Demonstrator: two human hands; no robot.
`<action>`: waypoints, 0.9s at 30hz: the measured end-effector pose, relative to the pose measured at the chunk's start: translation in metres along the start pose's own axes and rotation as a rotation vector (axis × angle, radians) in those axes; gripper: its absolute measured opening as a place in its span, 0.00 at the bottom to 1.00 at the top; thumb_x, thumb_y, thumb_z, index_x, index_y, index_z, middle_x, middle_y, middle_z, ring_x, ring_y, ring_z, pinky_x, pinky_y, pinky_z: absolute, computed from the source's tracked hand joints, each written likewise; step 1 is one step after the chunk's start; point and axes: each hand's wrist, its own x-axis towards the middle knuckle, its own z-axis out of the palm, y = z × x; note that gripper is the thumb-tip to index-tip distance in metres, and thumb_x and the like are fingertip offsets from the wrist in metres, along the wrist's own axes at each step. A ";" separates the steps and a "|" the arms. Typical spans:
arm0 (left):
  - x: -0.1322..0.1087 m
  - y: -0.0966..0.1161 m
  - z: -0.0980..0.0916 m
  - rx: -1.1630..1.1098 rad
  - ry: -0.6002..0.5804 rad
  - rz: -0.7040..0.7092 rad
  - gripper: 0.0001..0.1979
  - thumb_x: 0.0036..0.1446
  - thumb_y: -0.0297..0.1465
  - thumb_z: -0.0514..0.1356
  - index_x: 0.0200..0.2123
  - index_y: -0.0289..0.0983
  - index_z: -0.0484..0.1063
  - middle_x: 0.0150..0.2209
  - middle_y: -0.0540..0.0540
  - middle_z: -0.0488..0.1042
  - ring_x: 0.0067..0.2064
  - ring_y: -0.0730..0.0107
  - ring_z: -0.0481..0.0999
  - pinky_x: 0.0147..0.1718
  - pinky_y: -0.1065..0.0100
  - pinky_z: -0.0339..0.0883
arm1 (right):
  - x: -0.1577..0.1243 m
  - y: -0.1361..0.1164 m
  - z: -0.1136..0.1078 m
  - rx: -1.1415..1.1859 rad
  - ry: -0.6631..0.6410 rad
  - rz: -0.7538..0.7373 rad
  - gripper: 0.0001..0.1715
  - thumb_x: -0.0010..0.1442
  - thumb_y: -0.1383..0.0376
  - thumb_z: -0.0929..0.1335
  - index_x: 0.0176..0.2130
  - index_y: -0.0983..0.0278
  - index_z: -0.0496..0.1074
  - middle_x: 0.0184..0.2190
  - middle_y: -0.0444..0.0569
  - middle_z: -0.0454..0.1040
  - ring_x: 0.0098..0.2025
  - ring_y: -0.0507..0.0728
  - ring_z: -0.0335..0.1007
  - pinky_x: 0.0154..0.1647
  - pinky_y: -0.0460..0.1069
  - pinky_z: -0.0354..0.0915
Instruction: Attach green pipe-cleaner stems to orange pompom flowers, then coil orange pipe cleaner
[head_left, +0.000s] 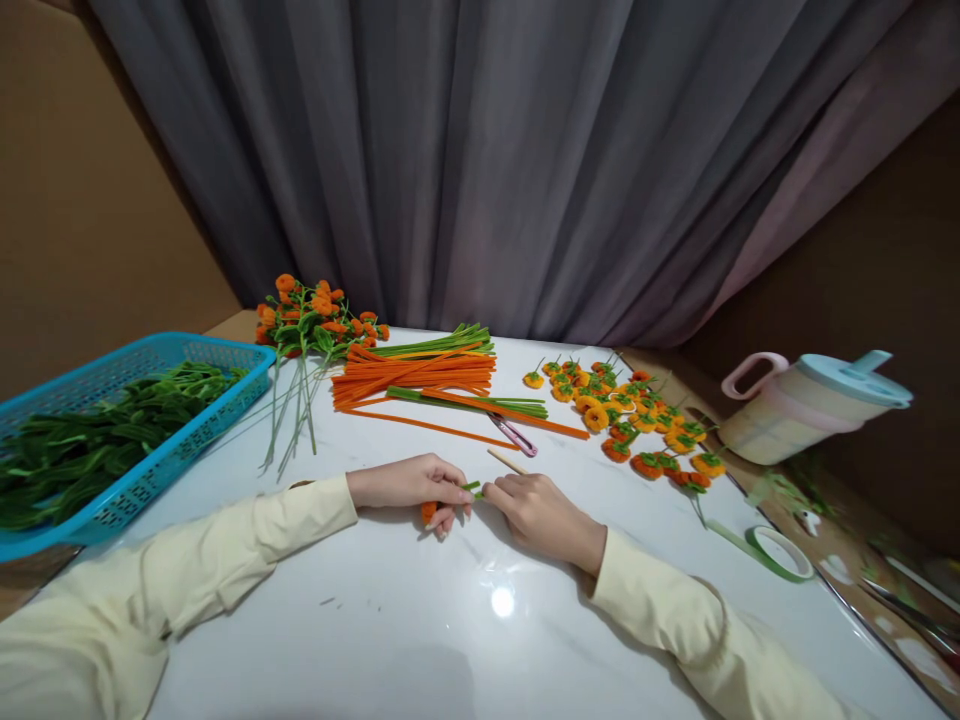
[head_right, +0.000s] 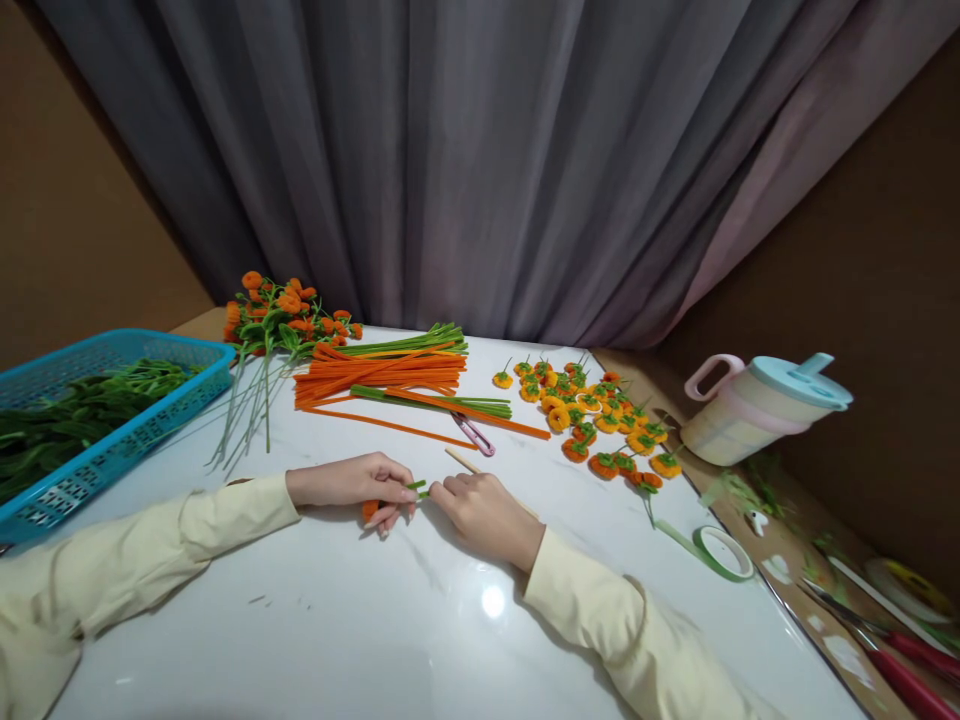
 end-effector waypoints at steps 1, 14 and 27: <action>0.001 -0.001 -0.001 -0.019 0.005 0.013 0.17 0.56 0.41 0.57 0.30 0.31 0.71 0.14 0.53 0.66 0.21 0.73 0.71 0.21 0.74 0.59 | 0.000 0.000 0.001 0.003 0.013 -0.001 0.09 0.53 0.76 0.61 0.35 0.65 0.62 0.27 0.45 0.69 0.26 0.52 0.63 0.27 0.47 0.51; 0.001 -0.004 -0.022 -0.265 -0.174 0.035 0.10 0.56 0.33 0.57 0.28 0.31 0.70 0.27 0.42 0.76 0.35 0.62 0.77 0.38 0.64 0.67 | -0.001 0.004 0.002 0.098 0.241 0.029 0.09 0.65 0.69 0.56 0.37 0.67 0.62 0.24 0.46 0.69 0.25 0.52 0.64 0.27 0.46 0.53; -0.001 -0.001 -0.010 -0.159 -0.089 0.014 0.12 0.55 0.37 0.59 0.28 0.32 0.68 0.29 0.42 0.76 0.32 0.67 0.76 0.36 0.65 0.68 | 0.003 -0.007 -0.010 -0.074 0.278 -0.183 0.15 0.66 0.73 0.54 0.30 0.66 0.63 0.22 0.45 0.65 0.22 0.52 0.58 0.26 0.48 0.52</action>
